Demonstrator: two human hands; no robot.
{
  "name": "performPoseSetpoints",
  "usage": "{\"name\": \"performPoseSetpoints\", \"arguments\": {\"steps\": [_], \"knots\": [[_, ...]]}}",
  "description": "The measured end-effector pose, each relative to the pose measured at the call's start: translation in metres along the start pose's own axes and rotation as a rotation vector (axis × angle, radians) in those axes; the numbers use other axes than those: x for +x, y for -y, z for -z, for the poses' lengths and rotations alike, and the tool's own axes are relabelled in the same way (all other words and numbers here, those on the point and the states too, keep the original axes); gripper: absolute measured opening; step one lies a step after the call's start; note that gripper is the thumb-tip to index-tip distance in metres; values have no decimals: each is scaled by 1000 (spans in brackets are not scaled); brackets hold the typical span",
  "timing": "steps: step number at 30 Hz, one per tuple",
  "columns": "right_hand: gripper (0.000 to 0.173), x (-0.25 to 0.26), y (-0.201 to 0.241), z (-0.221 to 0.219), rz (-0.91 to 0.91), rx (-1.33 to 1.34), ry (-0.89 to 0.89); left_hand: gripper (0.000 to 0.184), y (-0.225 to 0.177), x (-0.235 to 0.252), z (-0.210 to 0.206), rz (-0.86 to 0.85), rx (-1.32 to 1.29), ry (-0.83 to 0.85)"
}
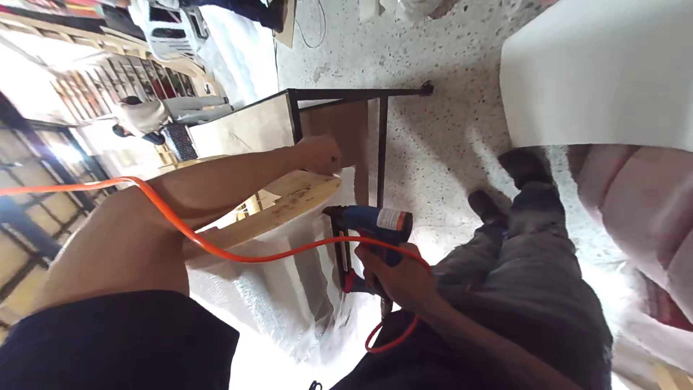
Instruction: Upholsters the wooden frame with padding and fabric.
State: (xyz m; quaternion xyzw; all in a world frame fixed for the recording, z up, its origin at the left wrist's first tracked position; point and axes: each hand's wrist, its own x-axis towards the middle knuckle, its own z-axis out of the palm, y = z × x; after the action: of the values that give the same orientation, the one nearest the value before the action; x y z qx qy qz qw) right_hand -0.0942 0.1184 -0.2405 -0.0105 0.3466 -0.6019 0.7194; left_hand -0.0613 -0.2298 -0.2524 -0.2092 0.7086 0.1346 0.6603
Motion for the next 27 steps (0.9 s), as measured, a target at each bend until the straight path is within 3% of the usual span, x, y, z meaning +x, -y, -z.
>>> {"name": "performPoseSetpoints", "arguments": {"steps": [3,8,12,18,21,24,27], "knots": [[20,-20,14,-15,12,-36,-23,37,4,-48,16,26,-229,-148],[21,-36,30,-43,114,-94,-44,36,-6,-165,43,-60,-74,-461],[19,-47,41,-59,83,-112,-70,39,-8,-269,28,-26,-177,-618],[21,-66,53,-93,110,-97,-88,44,15,-355,-84,140,-443,-974],[19,-76,66,-107,59,-121,-142,37,13,-371,-157,101,-687,-1143],[17,-85,70,-126,105,-151,-114,34,-5,-382,-226,44,-947,-1070],[15,-90,76,-142,105,-175,-114,38,-28,-391,-273,28,-986,-931]]}}
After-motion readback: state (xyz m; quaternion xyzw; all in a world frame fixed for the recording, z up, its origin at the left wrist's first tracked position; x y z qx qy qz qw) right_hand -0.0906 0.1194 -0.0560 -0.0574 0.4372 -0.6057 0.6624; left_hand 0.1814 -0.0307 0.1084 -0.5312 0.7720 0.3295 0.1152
